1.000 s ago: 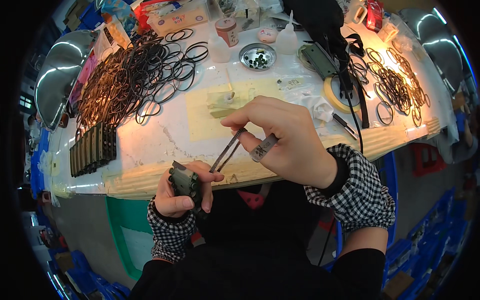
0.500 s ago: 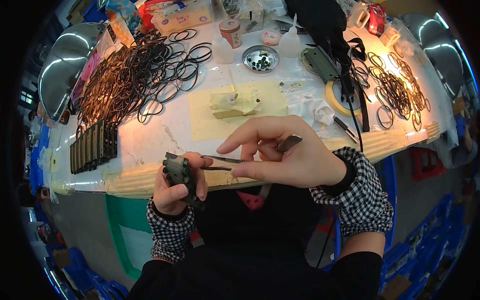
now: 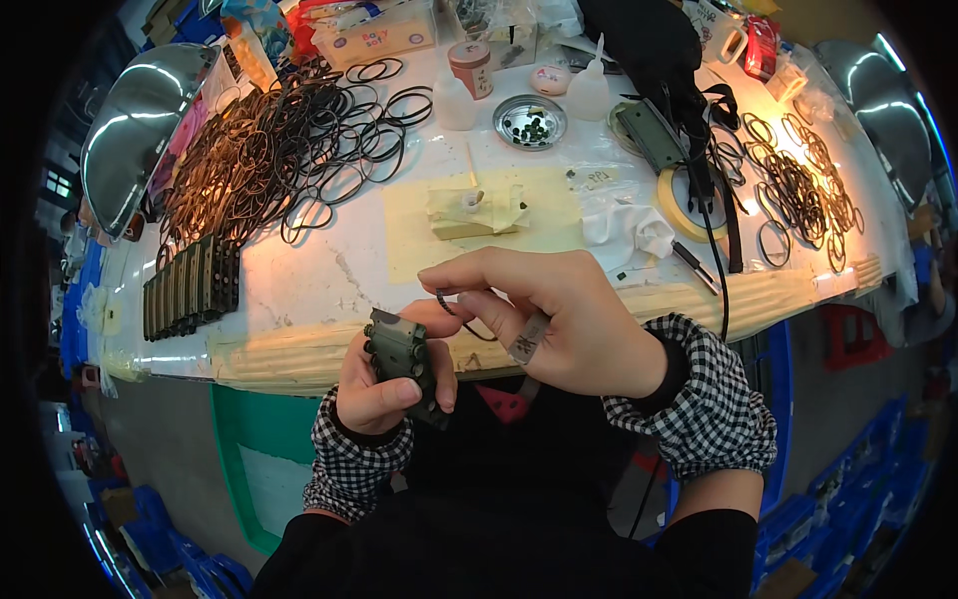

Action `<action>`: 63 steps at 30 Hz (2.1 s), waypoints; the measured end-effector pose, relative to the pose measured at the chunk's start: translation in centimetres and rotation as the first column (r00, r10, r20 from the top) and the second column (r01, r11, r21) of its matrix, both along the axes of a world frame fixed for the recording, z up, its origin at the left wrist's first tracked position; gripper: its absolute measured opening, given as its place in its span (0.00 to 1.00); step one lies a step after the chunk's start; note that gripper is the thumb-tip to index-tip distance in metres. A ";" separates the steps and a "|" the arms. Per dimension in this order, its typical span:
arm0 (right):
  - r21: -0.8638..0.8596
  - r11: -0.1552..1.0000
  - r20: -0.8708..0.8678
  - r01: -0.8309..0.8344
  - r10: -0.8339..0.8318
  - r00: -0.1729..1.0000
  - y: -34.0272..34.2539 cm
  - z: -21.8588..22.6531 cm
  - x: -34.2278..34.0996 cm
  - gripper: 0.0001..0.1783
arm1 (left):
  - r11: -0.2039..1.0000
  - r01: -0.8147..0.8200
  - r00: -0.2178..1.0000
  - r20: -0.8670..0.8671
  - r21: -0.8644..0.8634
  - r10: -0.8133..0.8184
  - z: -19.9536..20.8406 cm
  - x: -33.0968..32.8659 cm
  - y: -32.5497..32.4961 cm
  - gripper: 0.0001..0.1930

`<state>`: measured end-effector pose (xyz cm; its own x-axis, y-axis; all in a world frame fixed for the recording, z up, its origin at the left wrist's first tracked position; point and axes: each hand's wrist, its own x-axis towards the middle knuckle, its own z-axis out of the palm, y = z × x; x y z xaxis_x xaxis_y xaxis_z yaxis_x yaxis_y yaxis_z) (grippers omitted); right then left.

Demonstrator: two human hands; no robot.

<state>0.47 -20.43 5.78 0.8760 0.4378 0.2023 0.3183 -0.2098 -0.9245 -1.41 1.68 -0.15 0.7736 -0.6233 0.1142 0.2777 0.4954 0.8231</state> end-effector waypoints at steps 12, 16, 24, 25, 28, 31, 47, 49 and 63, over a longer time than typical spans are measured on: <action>-0.059 0.989 0.400 0.135 -0.100 0.911 0.7 -1.7 1.3 0.10 | 0.921 -0.024 0.978 -0.199 -0.389 -0.058 -0.5 -0.5 0.8 0.32; -0.033 0.995 0.116 0.097 -0.092 0.989 0.5 -1.1 0.9 0.08 | 0.904 -0.056 0.971 -0.234 -0.424 -0.049 -1.2 -0.2 1.6 0.33; 0.021 0.992 -0.131 0.127 -0.123 0.984 0.3 -1.0 1.2 0.06 | 0.873 -0.082 0.953 -0.293 -0.481 -0.072 -1.8 -0.1 1.8 0.31; 0.024 0.991 -0.135 0.130 -0.126 0.983 0.3 -1.0 1.3 0.05 | 0.878 -0.078 0.952 -0.296 -0.472 -0.074 -1.7 -0.1 1.8 0.31; 0.036 0.991 -0.161 0.126 -0.118 0.980 0.2 -1.2 1.3 0.06 | 0.867 -0.090 0.945 -0.316 -0.490 -0.080 -1.8 -0.1 2.0 0.30; 0.046 0.992 -0.197 0.119 -0.108 0.974 0.3 -1.1 1.4 0.06 | 0.842 -0.120 0.942 -0.328 -0.526 -0.070 -2.0 -0.1 2.2 0.29; -0.003 1.000 0.159 -0.015 0.015 0.987 2.3 1.2 0.6 0.04 | 0.935 -0.349 0.927 -0.173 -0.070 0.333 -0.8 -0.2 -0.9 0.17; 0.087 0.994 -0.070 0.059 -0.053 0.996 2.7 0.4 0.7 0.05 | 0.944 -0.310 0.945 -0.144 -0.114 0.293 -1.1 -0.4 -1.0 0.16; 0.088 0.988 0.067 0.123 -0.129 0.989 3.8 -2.0 1.2 0.03 | 0.910 -0.402 0.915 -0.089 -0.106 0.394 -1.5 -0.7 -1.7 0.14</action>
